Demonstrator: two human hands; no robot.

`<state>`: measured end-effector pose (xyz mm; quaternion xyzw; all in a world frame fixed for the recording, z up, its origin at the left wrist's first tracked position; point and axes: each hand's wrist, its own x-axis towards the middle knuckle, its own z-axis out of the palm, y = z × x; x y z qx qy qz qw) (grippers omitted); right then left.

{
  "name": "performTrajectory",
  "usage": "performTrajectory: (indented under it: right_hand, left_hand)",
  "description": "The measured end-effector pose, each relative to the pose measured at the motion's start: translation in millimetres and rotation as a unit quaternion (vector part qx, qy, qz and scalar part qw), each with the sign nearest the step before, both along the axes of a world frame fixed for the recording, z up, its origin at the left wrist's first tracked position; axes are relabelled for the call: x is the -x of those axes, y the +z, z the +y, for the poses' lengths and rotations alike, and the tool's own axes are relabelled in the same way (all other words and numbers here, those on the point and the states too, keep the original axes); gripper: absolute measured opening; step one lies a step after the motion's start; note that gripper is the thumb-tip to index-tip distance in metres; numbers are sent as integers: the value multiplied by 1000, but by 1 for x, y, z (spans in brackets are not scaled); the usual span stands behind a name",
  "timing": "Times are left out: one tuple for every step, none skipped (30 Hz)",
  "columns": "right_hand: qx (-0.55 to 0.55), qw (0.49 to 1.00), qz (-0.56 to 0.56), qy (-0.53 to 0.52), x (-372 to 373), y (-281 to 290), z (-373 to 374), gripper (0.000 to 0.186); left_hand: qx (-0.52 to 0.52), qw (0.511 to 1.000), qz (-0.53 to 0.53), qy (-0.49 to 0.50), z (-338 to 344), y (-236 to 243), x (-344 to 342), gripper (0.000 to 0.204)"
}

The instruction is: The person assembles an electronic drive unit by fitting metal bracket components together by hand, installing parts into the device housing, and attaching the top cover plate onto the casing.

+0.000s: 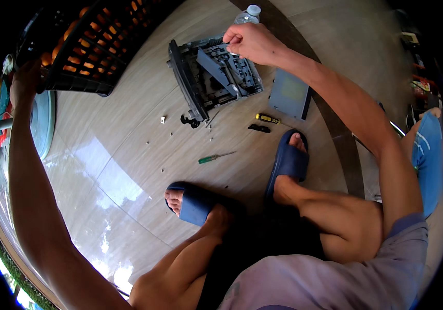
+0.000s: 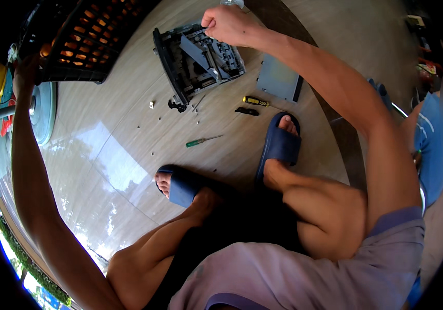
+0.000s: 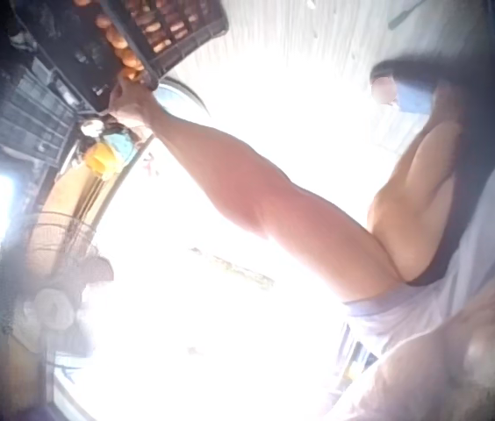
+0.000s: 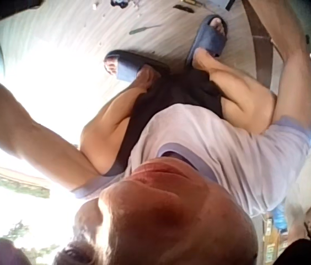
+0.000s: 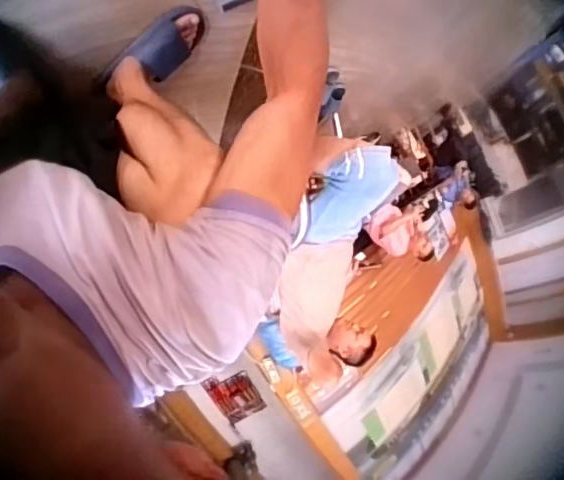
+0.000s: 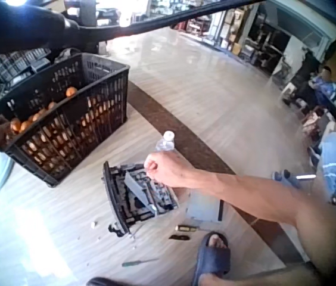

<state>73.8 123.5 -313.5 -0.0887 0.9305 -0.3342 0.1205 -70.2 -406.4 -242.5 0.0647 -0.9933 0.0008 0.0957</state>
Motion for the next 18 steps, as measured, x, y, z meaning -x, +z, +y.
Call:
performTrajectory:
  right_hand:
    - [12, 1000, -25, -6, 1, 0, -1, 23]
    - [11, 1000, -25, -10, 1, 2, 0, 23]
    - [12, 999, -28, -11, 0, 3, 1, 23]
    - [12, 999, -32, -13, -1, 4, 2, 24]
    - [0, 998, -54, -21, -3, 12, -1, 24]
    - [-3, 998, -54, -23, -3, 10, 2, 24]
    - [-3, 998, -52, -23, -3, 8, 4, 23]
    - [-3, 999, -49, -23, -4, 6, 7, 22]
    - [-7, 998, -51, -24, -3, 4, 9, 22]
    - [5, 999, -41, -26, -3, 2, 12, 21]
    - [25, 999, -30, -22, -1, 0, 6, 20]
    - [32, 999, -30, -15, 0, 0, 1, 20]
    - [56, 998, -7, -13, 2, 1, -5, 19]
    - [52, 998, 9, -19, 1, -4, 0, 19]
    - [10, 1000, 20, -19, -10, 6, -10, 18]
    - [7, 1000, 15, -15, -20, 6, -13, 18]
    - [3, 991, 118, 64, -29, 7, -25, 15]
    - [0, 965, 222, 142, -37, 8, -40, 11]
  left_hand:
    - [-6, 1000, -21, 10, -4, 7, 0, 50]
    - [-16, 999, -44, 19, -2, 9, -2, 49]
    - [-16, 1000, -21, 12, 3, 11, -7, 48]
    - [-18, 1000, -22, 9, 2, 8, -3, 48]
    - [-16, 1000, -16, 8, 0, 6, 0, 48]
    - [-14, 1000, -10, 7, -2, 2, 3, 47]
    - [0, 1000, 4, 6, -3, -2, 5, 47]
    - [-3, 1000, 3, 4, -2, -5, 5, 47]
    - [-3, 1000, 17, 0, -1, -8, 4, 45]
    - [-3, 1000, 30, -2, 0, -12, 4, 43]
    - [2, 1000, 30, 2, -16, -10, 8, 43]
    - [81, 994, 40, -61, -41, -7, 16, 39]
    - [168, 977, 46, -122, -62, 9, 21, 36]
    - [156, 979, 40, -123, -37, -2, 19, 36]
    - [91, 994, -41, -49, -6, 0, 11, 32]
    - [28, 992, -119, 24, 14, 1, 6, 29]
    - [153, 984, -60, -63, -2, 0, 7, 31]
    - [273, 950, -2, -150, -14, -3, 9, 32]
